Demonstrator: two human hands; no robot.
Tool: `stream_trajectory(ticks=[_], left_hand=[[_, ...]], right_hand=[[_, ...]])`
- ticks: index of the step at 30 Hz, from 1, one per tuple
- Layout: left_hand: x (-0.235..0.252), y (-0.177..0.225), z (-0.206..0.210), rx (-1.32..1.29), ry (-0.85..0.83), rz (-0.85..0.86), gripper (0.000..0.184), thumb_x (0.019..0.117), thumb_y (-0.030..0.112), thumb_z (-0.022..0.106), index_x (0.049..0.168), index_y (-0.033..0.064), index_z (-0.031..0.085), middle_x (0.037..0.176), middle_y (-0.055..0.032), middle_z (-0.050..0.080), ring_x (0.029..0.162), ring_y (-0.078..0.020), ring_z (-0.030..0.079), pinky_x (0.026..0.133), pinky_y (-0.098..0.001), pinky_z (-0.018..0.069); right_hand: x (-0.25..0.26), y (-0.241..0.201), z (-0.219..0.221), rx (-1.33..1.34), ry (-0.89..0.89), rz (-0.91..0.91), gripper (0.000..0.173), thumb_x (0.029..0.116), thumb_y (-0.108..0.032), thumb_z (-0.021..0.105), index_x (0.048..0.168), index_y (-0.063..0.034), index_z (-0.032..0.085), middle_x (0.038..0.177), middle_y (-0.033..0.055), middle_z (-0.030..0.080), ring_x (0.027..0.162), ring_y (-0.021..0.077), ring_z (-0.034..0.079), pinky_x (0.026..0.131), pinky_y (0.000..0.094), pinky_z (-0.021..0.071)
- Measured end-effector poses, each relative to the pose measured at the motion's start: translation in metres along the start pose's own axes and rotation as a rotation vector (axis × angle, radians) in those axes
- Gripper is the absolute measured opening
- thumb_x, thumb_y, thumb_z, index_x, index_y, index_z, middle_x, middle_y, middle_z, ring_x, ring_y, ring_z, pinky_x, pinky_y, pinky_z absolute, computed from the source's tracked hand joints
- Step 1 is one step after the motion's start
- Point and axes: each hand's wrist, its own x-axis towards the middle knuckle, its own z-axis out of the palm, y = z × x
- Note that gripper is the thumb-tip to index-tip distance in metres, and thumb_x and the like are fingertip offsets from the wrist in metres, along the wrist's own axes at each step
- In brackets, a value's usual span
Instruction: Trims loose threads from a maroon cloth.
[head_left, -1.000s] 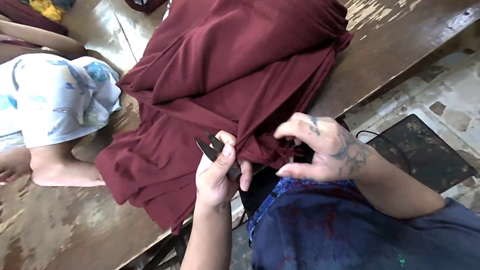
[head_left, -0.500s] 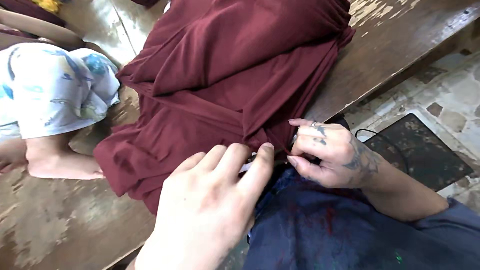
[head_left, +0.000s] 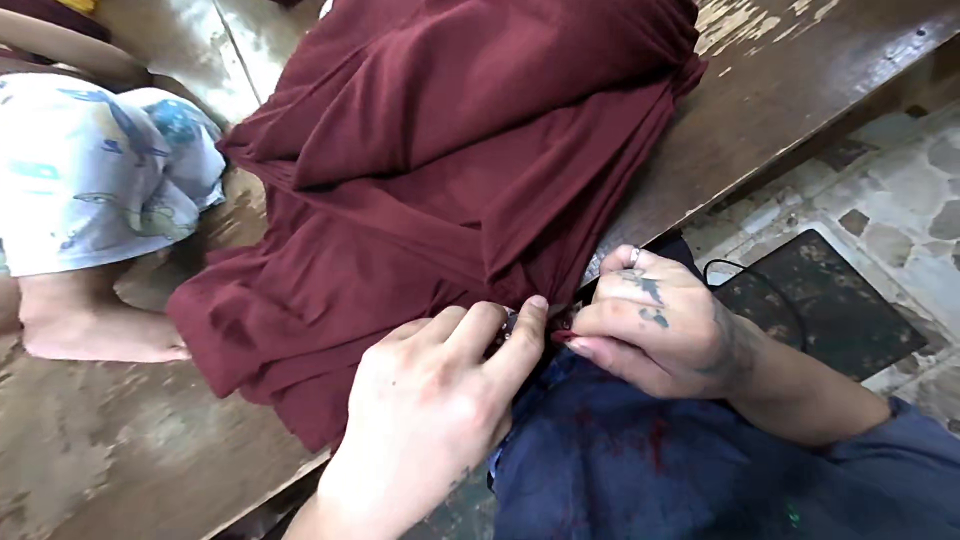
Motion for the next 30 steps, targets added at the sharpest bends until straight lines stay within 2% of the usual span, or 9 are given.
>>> stream_trajectory(ticks=[4, 6, 9, 11, 13, 15, 20, 25, 30], left_hand=[[-0.007, -0.005, 0.002, -0.114, 0.083, -0.087, 0.033, 0.1037, 0.024, 0.049, 0.127, 0.0130, 0.070, 0.092, -0.0087, 0.069, 0.073, -0.0209, 0.064, 0.057, -0.0355, 0.0447], [-0.012, -0.010, 0.015, -0.332, 0.239, -0.229, 0.042, 0.1033, 0.042, 0.055, 0.133, 0.0139, 0.062, 0.089, -0.0026, 0.063, 0.071, -0.0087, 0.057, 0.061, -0.0250, 0.0450], [-0.011, -0.003, 0.046, -0.638, 0.458, -0.463, 0.043, 0.0957, 0.048, 0.068, 0.121, 0.0129, 0.060, 0.077, 0.0110, 0.055, 0.063, 0.0083, 0.049, 0.058, -0.0104, 0.0433], [-0.001, 0.013, 0.064, -0.825, 0.520, -0.423, 0.024, 0.0960, 0.029, 0.071, 0.095, 0.0064, 0.064, 0.068, 0.0088, 0.056, 0.060, 0.0069, 0.051, 0.056, -0.0114, 0.0454], [0.004, 0.028, 0.064, -0.972, 0.566, -0.237, 0.023, 0.1019, 0.026, 0.064, 0.089, 0.0075, 0.064, 0.069, 0.0049, 0.058, 0.062, 0.0027, 0.054, 0.059, -0.0131, 0.0466], [0.009, 0.031, 0.056, -1.037, 0.624, -0.151, 0.023, 0.1038, 0.027, 0.061, 0.089, 0.0092, 0.063, 0.070, 0.0038, 0.057, 0.062, 0.0006, 0.052, 0.059, -0.0142, 0.0441], [0.012, 0.023, 0.070, -0.864, 0.551, -0.419, 0.046, 0.1017, 0.052, 0.057, 0.092, 0.0085, 0.066, 0.072, 0.0088, 0.059, 0.066, 0.0074, 0.054, 0.061, -0.0121, 0.0467], [0.013, 0.035, 0.073, -0.904, 0.553, -0.435, 0.026, 0.1008, 0.024, 0.065, 0.083, 0.0048, 0.062, 0.071, 0.0040, 0.060, 0.066, 0.0048, 0.055, 0.061, -0.0121, 0.0475], [-0.011, 0.025, 0.064, -0.837, 0.398, -0.389, 0.032, 0.1044, 0.026, 0.059, 0.082, 0.0033, 0.062, 0.071, 0.0006, 0.059, 0.067, 0.0033, 0.053, 0.062, -0.0119, 0.0435]], right_hand=[[0.000, -0.009, -0.013, 0.150, -0.181, -0.034, 0.050, 0.1087, -0.041, 0.048, 0.078, -0.0055, 0.065, 0.062, 0.0044, 0.053, 0.061, 0.0155, 0.054, 0.072, 0.0314, 0.0444], [0.003, -0.012, -0.019, 0.148, -0.162, -0.054, 0.050, 0.1084, -0.041, 0.049, 0.076, -0.0059, 0.062, 0.062, 0.0049, 0.050, 0.062, 0.0169, 0.053, 0.071, 0.0311, 0.0453], [0.021, -0.002, -0.020, -0.112, 0.003, -0.068, 0.012, 0.1016, -0.017, 0.063, 0.105, -0.0101, 0.072, 0.099, 0.0093, 0.068, 0.106, 0.0199, 0.065, 0.099, 0.0358, 0.0531], [0.038, 0.016, -0.005, -0.225, -0.043, -0.059, 0.027, 0.0981, -0.015, 0.062, 0.123, -0.0131, 0.070, 0.125, 0.0191, 0.065, 0.130, 0.0367, 0.055, 0.114, 0.0550, 0.0391], [0.043, 0.036, 0.018, -0.098, 0.038, -0.059, 0.024, 0.0859, -0.009, 0.062, 0.103, -0.0082, 0.079, 0.097, 0.0116, 0.074, 0.101, 0.0253, 0.068, 0.094, 0.0422, 0.0505], [0.043, 0.044, 0.019, 0.172, 0.079, -0.001, 0.012, 0.0854, -0.003, 0.064, 0.088, 0.0005, 0.075, 0.082, 0.0087, 0.072, 0.083, 0.0131, 0.069, 0.078, 0.0265, 0.0562], [0.035, 0.045, 0.006, 0.396, 0.000, 0.030, 0.009, 0.0877, -0.004, 0.067, 0.093, 0.0030, 0.069, 0.092, 0.0092, 0.070, 0.095, 0.0127, 0.069, 0.088, 0.0273, 0.0579], [0.031, 0.042, 0.003, 0.401, -0.021, 0.018, 0.007, 0.0879, -0.005, 0.069, 0.092, -0.0002, 0.067, 0.090, 0.0061, 0.068, 0.096, 0.0118, 0.067, 0.091, 0.0294, 0.0575], [0.032, 0.036, 0.002, 0.305, -0.096, -0.045, 0.010, 0.0906, -0.004, 0.061, 0.091, -0.0004, 0.071, 0.086, 0.0067, 0.070, 0.090, 0.0126, 0.067, 0.098, 0.0353, 0.0534]])
